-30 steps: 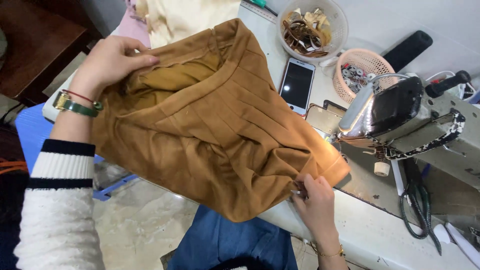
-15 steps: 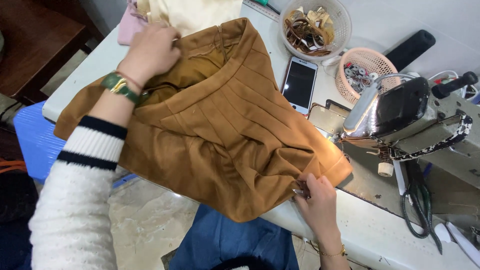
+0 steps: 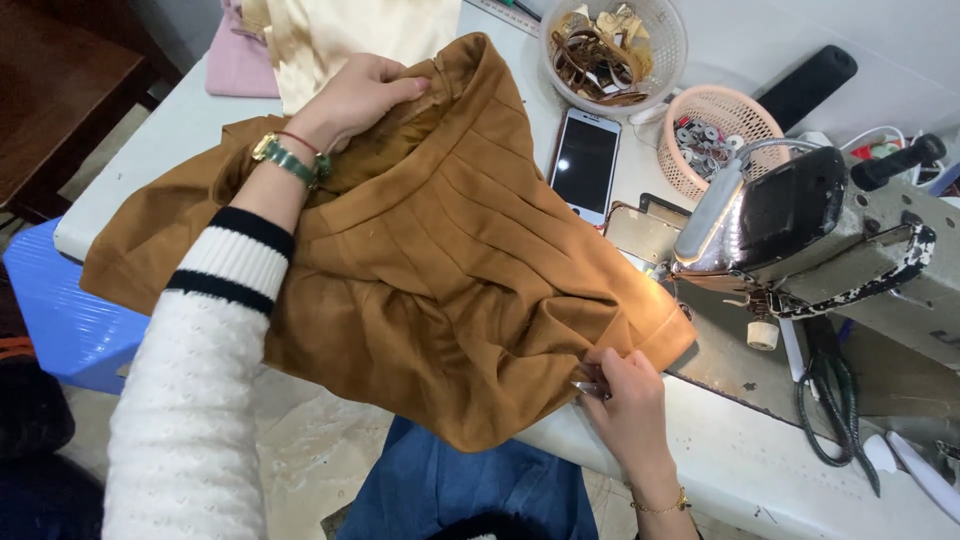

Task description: Trimming loose threads from a brown pleated skirt using a hand-held thread trimmer

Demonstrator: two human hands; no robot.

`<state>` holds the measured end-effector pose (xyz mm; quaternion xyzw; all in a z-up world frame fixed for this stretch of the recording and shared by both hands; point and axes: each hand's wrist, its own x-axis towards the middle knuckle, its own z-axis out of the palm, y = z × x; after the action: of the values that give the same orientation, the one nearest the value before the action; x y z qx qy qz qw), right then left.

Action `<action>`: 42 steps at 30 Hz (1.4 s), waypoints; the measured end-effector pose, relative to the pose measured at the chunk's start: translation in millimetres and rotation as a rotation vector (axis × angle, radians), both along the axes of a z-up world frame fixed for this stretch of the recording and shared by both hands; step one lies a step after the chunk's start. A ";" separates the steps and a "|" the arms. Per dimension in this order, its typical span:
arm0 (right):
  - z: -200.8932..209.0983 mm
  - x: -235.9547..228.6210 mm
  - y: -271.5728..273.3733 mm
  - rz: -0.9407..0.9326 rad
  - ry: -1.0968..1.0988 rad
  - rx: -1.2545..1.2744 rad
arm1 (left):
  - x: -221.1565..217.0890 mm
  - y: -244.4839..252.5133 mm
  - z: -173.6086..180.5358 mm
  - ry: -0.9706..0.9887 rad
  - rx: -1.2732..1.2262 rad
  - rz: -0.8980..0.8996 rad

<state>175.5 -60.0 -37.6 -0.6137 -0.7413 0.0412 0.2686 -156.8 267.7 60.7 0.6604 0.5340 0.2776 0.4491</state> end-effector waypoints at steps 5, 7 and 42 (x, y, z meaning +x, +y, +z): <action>-0.7 -0.3 0.3 0.010 -0.025 0.021 | -0.9 -14.3 8.4 -0.147 -0.041 -0.115; -1.3 0.0 0.2 0.004 -0.029 0.001 | -0.4 -15.4 7.6 -0.223 -0.055 -0.157; 4.4 -5.8 3.1 -0.017 -0.028 -0.015 | 21.6 -86.0 30.6 -0.589 -0.287 -0.281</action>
<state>169.8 -56.9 -33.1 -0.6225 -0.7394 0.0359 0.2538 -135.2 181.7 91.3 0.5492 0.3192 0.3140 0.7056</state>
